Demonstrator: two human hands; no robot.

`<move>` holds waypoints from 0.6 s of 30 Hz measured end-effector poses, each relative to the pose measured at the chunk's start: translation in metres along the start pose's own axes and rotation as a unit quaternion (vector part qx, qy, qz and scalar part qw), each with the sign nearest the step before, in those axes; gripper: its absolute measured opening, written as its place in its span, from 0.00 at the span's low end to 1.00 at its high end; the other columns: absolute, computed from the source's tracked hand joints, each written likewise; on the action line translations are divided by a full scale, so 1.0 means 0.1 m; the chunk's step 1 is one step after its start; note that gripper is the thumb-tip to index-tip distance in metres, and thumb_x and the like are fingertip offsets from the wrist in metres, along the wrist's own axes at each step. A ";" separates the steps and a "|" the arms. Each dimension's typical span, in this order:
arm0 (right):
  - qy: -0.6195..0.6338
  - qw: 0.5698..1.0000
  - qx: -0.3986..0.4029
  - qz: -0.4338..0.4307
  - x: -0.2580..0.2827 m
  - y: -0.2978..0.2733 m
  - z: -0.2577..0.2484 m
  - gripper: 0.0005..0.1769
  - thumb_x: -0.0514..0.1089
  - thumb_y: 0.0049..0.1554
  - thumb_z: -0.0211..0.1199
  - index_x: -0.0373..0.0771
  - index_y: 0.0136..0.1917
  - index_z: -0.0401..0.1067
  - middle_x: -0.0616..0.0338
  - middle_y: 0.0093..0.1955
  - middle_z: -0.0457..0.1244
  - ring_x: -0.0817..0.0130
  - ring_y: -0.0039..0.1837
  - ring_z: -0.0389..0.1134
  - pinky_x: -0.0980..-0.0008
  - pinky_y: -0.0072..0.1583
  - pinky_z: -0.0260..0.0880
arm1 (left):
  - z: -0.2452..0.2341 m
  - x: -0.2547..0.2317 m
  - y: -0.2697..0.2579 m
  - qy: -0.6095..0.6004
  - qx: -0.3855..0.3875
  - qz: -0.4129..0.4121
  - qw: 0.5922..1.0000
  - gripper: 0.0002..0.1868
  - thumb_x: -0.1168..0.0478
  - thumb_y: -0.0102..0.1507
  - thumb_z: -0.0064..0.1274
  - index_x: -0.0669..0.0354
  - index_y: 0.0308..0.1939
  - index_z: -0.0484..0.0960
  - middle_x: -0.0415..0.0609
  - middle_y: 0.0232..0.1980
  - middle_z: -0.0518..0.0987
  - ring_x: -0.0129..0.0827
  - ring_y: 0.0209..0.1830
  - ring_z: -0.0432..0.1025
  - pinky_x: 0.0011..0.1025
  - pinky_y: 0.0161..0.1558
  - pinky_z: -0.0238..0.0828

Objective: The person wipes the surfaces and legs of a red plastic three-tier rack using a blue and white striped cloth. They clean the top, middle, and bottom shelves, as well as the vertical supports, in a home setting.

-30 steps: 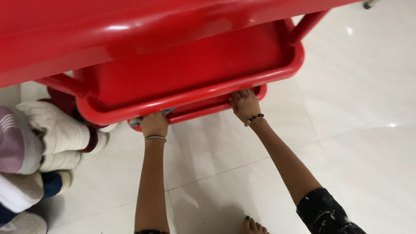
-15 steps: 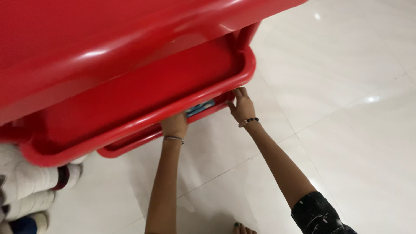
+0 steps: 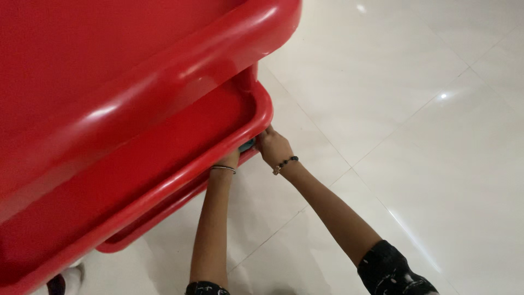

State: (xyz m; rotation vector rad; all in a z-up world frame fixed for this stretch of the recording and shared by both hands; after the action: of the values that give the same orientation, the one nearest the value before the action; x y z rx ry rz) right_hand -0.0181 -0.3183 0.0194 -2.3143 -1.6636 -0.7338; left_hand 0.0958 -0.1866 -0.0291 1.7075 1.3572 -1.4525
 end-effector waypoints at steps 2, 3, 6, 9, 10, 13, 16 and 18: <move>-0.008 1.000 0.013 0.006 -0.03 -0.02 0.01 0.29 0.41 0.54 0.70 0.36 0.66 0.65 0.47 0.69 0.60 0.48 0.53 0.72 0.53 0.50 0.75 | -0.08 -0.05 0.03 -0.074 0.012 0.011 0.997 0.23 0.50 0.65 0.50 0.57 0.61 0.79 0.60 0.62 0.77 0.55 0.63 0.70 0.49 0.63 0.64; -0.005 1.000 0.020 0.004 -0.03 -0.02 0.03 0.32 0.42 0.53 0.70 0.34 0.66 0.63 0.46 0.69 0.59 0.48 0.54 0.71 0.53 0.51 0.75 | -0.10 -0.07 0.06 -0.113 0.019 0.014 0.993 0.24 0.50 0.65 0.51 0.57 0.61 0.78 0.60 0.63 0.76 0.55 0.64 0.70 0.49 0.64 0.64; -0.011 1.000 0.026 -0.001 -0.06 0.00 0.03 0.35 0.45 0.51 0.71 0.31 0.67 0.62 0.44 0.68 0.59 0.48 0.56 0.70 0.53 0.51 0.75 | -0.11 -0.09 0.14 -0.140 0.034 0.035 0.989 0.24 0.50 0.66 0.51 0.57 0.63 0.78 0.59 0.65 0.75 0.54 0.66 0.69 0.49 0.65 0.63; -0.015 0.999 0.040 0.004 -0.08 0.03 0.07 0.32 0.45 0.52 0.70 0.32 0.65 0.63 0.45 0.67 0.59 0.49 0.56 0.70 0.53 0.52 0.75 | 0.06 0.02 0.11 -0.070 0.029 0.066 0.995 0.25 0.51 0.66 0.51 0.58 0.64 0.77 0.59 0.66 0.75 0.54 0.67 0.68 0.48 0.66 0.63; -0.014 0.999 0.047 0.008 -0.09 0.03 0.09 0.31 0.45 0.53 0.70 0.32 0.65 0.63 0.46 0.67 0.59 0.49 0.56 0.71 0.53 0.52 0.75 | 0.14 0.06 0.08 -0.017 0.023 0.084 0.996 0.25 0.51 0.66 0.51 0.58 0.64 0.77 0.59 0.67 0.74 0.54 0.68 0.68 0.48 0.66 0.62; -0.034 0.999 0.036 -0.004 -0.12 0.02 0.12 0.25 0.42 0.58 0.66 0.33 0.66 0.64 0.47 0.65 0.60 0.51 0.55 0.71 0.54 0.53 0.75 | 0.21 0.19 -0.02 0.140 0.020 0.136 0.981 0.26 0.51 0.66 0.52 0.58 0.66 0.76 0.59 0.69 0.73 0.53 0.69 0.67 0.47 0.67 0.62; -0.017 1.000 0.014 -0.017 -0.12 -0.01 0.11 0.26 0.39 0.55 0.65 0.31 0.64 0.63 0.44 0.67 0.59 0.48 0.52 0.70 0.52 0.49 0.75 | 0.24 0.18 -0.14 0.311 0.037 0.193 0.930 0.21 0.60 0.65 0.51 0.56 0.63 0.78 0.61 0.61 0.78 0.56 0.62 0.72 0.49 0.61 0.68; -0.046 0.999 0.025 -0.016 -0.09 -0.03 0.15 0.23 0.37 0.56 0.64 0.30 0.63 0.63 0.45 0.68 0.58 0.49 0.52 0.71 0.53 0.48 0.75 | 0.16 0.09 -0.23 0.357 0.027 0.238 0.903 0.21 0.65 0.63 0.51 0.58 0.61 0.79 0.64 0.58 0.79 0.59 0.58 0.73 0.51 0.57 0.70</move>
State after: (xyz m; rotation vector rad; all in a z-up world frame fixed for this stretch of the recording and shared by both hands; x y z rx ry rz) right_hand -0.0188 -0.3179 0.0015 -2.3246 -1.7391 -0.5931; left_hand 0.0675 -0.1888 -0.0371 2.5253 1.0806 -0.6009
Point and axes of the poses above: each hand's wrist, its own y-axis towards the middle knuckle, its own z-axis out of the palm, x = y × z, the point moved 6 cm from there along y, towards the middle knuckle
